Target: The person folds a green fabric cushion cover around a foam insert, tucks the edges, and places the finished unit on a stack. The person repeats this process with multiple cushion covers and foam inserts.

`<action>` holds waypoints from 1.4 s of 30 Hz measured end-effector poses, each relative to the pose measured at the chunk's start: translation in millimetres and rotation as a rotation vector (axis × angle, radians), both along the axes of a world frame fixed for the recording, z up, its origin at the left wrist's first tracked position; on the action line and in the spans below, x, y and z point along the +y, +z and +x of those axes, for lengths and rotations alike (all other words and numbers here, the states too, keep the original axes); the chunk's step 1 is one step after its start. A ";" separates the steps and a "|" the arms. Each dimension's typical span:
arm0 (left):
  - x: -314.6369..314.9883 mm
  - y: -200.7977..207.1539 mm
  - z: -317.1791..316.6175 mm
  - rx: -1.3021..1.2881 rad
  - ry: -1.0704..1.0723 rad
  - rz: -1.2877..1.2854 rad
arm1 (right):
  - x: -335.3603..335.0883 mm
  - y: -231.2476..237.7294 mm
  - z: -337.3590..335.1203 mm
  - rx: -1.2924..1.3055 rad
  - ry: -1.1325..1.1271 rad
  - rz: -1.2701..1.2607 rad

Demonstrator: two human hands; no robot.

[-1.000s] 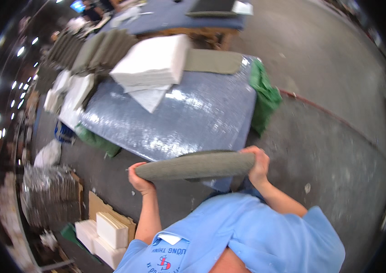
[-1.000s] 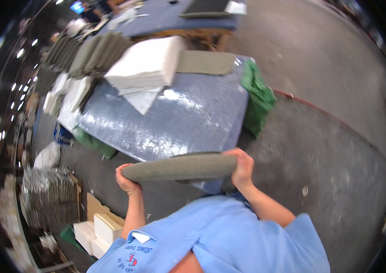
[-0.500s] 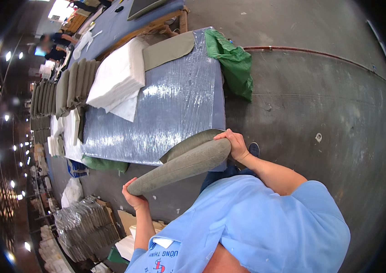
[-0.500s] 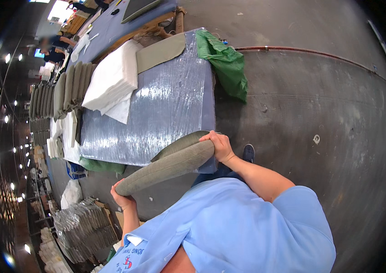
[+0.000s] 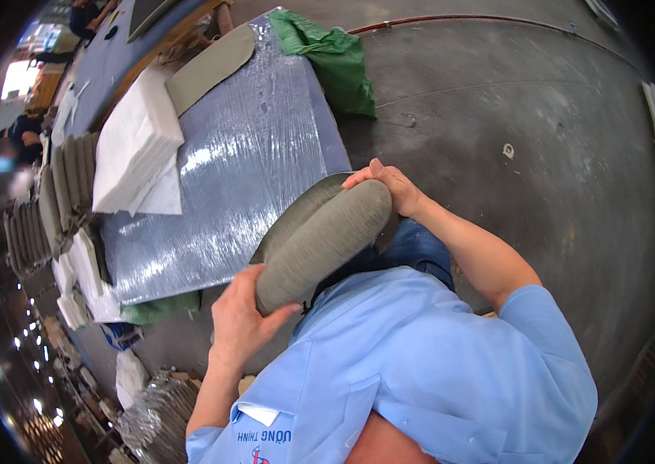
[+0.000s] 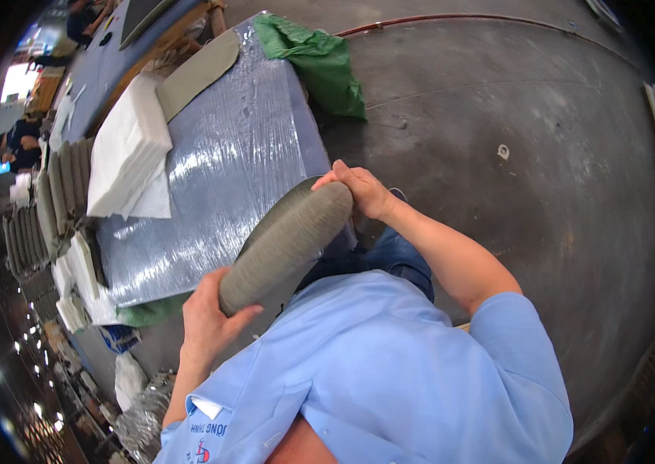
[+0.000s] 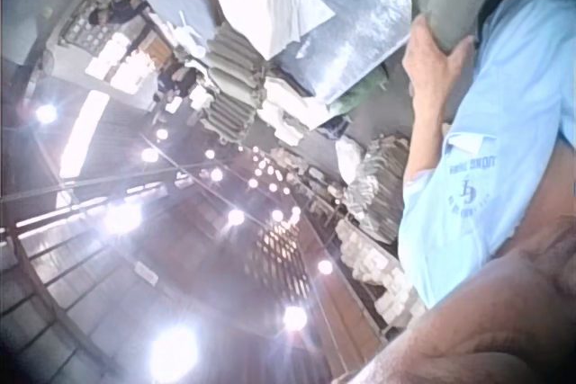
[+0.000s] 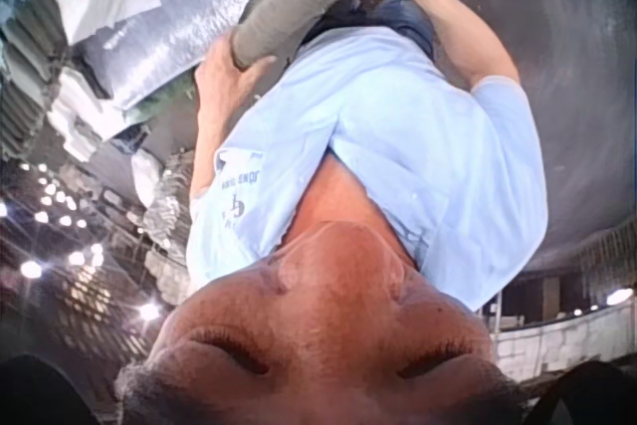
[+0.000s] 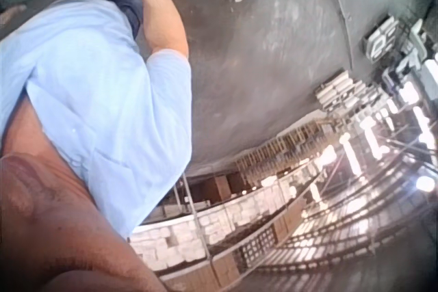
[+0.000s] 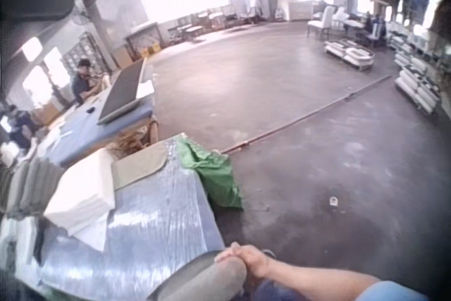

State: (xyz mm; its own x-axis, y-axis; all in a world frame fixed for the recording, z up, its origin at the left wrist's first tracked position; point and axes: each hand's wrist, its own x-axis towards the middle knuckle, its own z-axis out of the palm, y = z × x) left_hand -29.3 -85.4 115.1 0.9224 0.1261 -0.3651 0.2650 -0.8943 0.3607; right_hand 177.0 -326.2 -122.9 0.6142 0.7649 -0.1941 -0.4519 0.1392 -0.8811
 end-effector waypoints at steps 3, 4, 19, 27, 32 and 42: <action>-7.7 1.0 4.3 0.093 -0.144 -0.026 | -3.8 -39.0 -15.8 -0.004 -0.211 -0.152; -5.5 -2.2 4.7 0.049 -0.191 -0.031 | -11.9 -56.1 -20.0 -0.014 -0.310 -0.270; 68.1 58.8 81.9 -0.001 -0.252 -0.184 | -89.7 -110.5 -100.3 0.589 -0.909 -0.543; 24.4 11.1 95.8 0.170 -0.539 -0.085 | -44.6 -148.8 -106.5 0.686 -0.685 -0.546; 17.6 18.0 107.2 0.267 -0.658 -0.012 | -15.2 -182.3 -99.0 0.842 -0.774 -0.350; 44.1 -13.3 181.3 0.980 -0.257 -0.577 | 23.8 -177.0 -110.5 1.112 -1.012 0.004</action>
